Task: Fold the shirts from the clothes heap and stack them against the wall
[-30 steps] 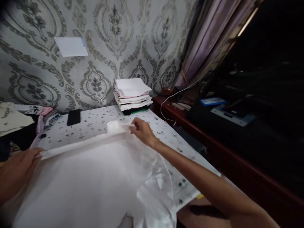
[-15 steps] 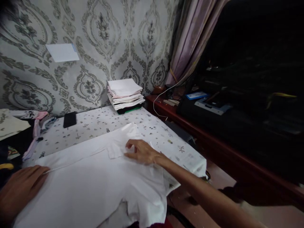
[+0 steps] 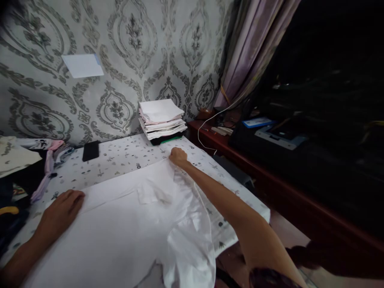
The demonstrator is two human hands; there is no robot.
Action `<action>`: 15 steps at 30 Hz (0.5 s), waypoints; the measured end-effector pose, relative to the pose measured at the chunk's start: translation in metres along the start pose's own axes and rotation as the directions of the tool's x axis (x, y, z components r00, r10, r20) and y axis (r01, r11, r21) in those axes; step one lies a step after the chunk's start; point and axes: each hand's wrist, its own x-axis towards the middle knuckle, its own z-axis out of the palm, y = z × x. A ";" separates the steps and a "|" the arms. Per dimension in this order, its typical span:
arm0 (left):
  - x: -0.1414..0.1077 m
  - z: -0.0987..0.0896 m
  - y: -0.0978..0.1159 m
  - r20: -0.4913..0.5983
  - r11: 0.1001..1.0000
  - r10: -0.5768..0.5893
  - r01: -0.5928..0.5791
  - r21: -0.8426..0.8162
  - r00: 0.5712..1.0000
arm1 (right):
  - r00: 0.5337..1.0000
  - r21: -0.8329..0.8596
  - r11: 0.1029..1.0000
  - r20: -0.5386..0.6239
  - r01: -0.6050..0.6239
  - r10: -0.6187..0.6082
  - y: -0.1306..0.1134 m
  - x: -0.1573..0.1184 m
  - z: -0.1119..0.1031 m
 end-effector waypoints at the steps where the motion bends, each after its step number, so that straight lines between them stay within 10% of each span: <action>1: 0.000 0.002 -0.001 -0.015 1.000 0.001 -0.001 -0.009 1.000 | 1.000 0.013 1.000 0.010 -0.008 0.008 0.003 0.001 0.000; 15: 0.000 0.002 -0.001 -0.041 0.999 0.009 -0.011 -0.042 0.999 | 0.998 0.300 0.953 -0.046 0.053 -0.041 0.016 0.000 0.003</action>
